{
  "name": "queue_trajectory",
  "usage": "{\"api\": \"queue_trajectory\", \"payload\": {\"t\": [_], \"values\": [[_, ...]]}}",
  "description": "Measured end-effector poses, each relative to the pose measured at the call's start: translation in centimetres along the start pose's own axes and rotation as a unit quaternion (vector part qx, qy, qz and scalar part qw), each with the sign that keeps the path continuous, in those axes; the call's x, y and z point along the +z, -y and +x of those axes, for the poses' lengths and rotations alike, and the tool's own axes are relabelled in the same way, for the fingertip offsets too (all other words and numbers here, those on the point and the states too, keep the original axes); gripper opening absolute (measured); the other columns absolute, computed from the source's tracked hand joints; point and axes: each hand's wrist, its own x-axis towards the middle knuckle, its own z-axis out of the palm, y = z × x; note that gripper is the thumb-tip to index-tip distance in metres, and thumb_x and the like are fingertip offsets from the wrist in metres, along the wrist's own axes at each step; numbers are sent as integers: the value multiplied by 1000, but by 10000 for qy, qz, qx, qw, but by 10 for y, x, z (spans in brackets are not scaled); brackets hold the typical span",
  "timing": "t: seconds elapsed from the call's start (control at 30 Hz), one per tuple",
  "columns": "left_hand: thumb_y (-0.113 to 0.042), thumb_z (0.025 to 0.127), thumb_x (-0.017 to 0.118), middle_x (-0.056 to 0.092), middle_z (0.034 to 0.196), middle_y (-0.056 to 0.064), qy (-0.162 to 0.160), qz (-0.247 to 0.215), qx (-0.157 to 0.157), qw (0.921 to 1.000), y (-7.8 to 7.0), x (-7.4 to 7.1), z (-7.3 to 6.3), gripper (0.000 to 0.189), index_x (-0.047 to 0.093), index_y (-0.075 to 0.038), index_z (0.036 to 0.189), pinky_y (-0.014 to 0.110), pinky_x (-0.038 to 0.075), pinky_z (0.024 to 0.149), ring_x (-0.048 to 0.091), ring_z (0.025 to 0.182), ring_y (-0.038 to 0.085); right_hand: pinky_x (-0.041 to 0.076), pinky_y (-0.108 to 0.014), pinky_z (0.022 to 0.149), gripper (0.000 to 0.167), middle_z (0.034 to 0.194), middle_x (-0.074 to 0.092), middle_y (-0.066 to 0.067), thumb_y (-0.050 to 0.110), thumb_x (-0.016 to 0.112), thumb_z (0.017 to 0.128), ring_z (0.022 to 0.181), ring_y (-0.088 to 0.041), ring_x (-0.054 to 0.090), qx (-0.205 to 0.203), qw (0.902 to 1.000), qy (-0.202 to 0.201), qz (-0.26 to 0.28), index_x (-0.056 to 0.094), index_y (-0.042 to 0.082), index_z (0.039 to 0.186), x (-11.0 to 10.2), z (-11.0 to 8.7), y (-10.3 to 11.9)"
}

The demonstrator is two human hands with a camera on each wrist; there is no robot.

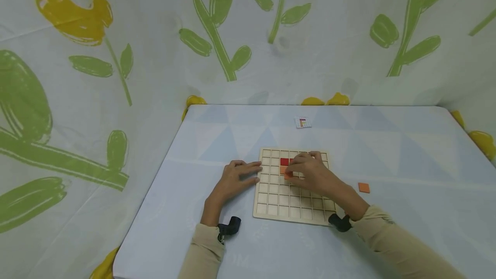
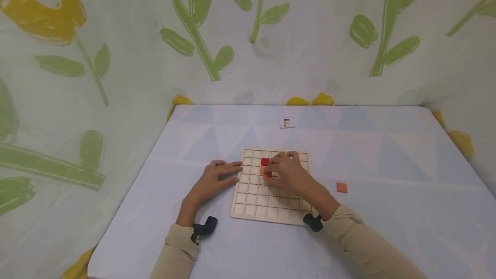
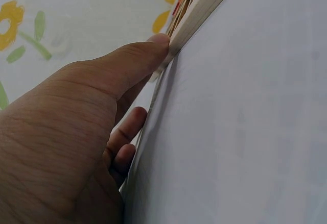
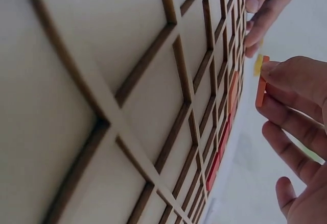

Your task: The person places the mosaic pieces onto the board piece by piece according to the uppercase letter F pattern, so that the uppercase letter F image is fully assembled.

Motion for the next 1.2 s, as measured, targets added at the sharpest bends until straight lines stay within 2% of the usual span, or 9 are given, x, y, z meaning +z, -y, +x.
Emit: {"api": "queue_trajectory", "payload": {"t": [0.27,0.47,0.77,1.2], "values": [[-43,96,67,50,145,-22,19,76,30,10000,2,1,1,41,66,-31,135,46,30,103,44,124,15,33,-53,89,12,91,71,7,19,88,78,99,-20,59,-72,10000,-3,-22,79,17,86,10,3,1],[-40,96,68,52,145,-20,-8,128,93,9999,1,-1,2,41,66,-30,135,48,31,104,45,124,18,34,-53,87,13,92,72,6,20,89,77,99,-20,59,-82,9997,33,-220,80,17,86,15,6,2],[-39,96,68,52,145,-19,23,155,121,9998,1,0,2,40,66,-29,134,50,30,105,45,125,19,35,-53,88,14,96,72,4,22,87,79,100,-20,59,131,9983,383,-407,80,16,89,15,7,5],[-41,96,68,51,145,-22,39,101,-28,9999,-2,-1,1,41,66,-30,135,46,31,104,44,125,17,36,-54,87,15,96,71,4,22,89,76,102,-20,58,-105,9969,216,-750,79,17,86,17,6,5]]}}
